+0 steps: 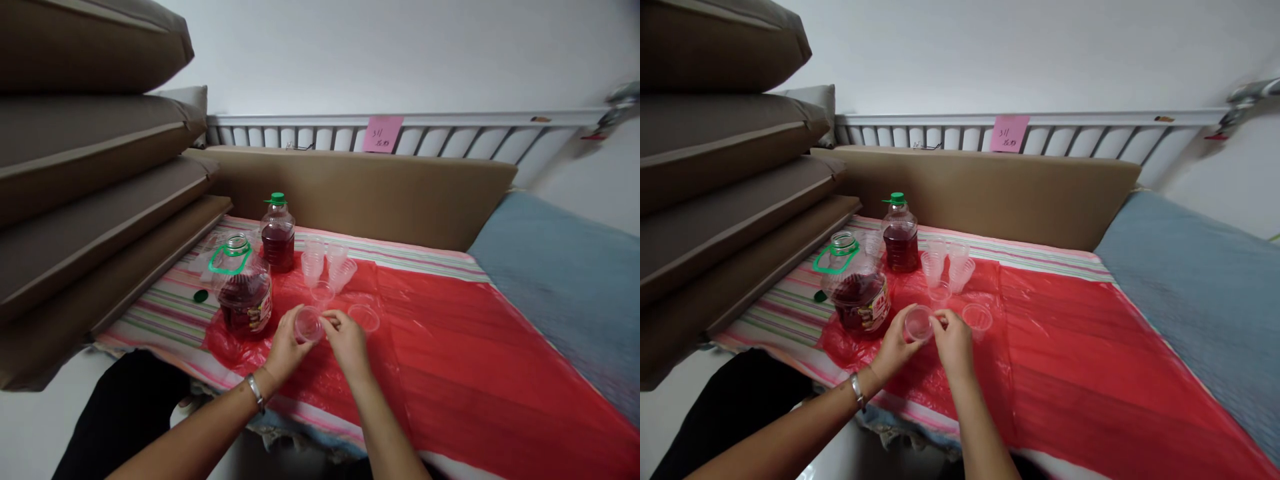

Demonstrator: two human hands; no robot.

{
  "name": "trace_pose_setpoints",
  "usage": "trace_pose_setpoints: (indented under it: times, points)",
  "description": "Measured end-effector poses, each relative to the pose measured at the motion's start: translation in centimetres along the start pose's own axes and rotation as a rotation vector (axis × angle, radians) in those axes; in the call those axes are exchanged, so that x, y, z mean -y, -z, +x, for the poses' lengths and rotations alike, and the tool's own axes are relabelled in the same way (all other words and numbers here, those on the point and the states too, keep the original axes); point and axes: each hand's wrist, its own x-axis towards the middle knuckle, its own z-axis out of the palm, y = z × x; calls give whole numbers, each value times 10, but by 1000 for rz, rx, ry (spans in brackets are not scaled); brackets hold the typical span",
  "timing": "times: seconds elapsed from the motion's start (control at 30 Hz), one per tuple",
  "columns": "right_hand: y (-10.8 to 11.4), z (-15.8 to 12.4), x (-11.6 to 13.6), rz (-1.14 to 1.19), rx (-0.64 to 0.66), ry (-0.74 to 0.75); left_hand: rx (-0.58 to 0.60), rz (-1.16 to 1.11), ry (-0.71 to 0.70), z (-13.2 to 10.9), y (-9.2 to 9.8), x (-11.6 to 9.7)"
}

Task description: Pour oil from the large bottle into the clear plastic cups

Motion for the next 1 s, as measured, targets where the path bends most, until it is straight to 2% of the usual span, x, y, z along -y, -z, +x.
trace_pose_setpoints:
  times: [0.13, 0.33, 0.43, 0.57, 0.63, 0.8, 0.9, 1.0]
  points:
    - [6, 1, 7, -7, -67, 18, 14, 2, 7, 1, -3, 1]
    - [47, -1, 12, 37, -200, -71, -65, -3, 78, 11, -1, 9]
    - [57, -3, 5, -40, -181, -109, -109, 0, 104, 18, 2, 8]
    - [54, -4, -5, -172, -47, -180, -110, -7, 93, 21, 4, 3]
    - [52, -4, -6, -213, -30, -186, -93, -12, 73, 20, 3, 0]
    - [48, -6, 3, -102, -153, 20, 15, -12, -16, 9, -2, -9]
    - [40, -7, 9, -65, -85, 77, 105, 1, -88, 1, -4, -15]
    - [31, -8, 12, -110, -36, 98, 146, 19, -131, -4, -6, -18]
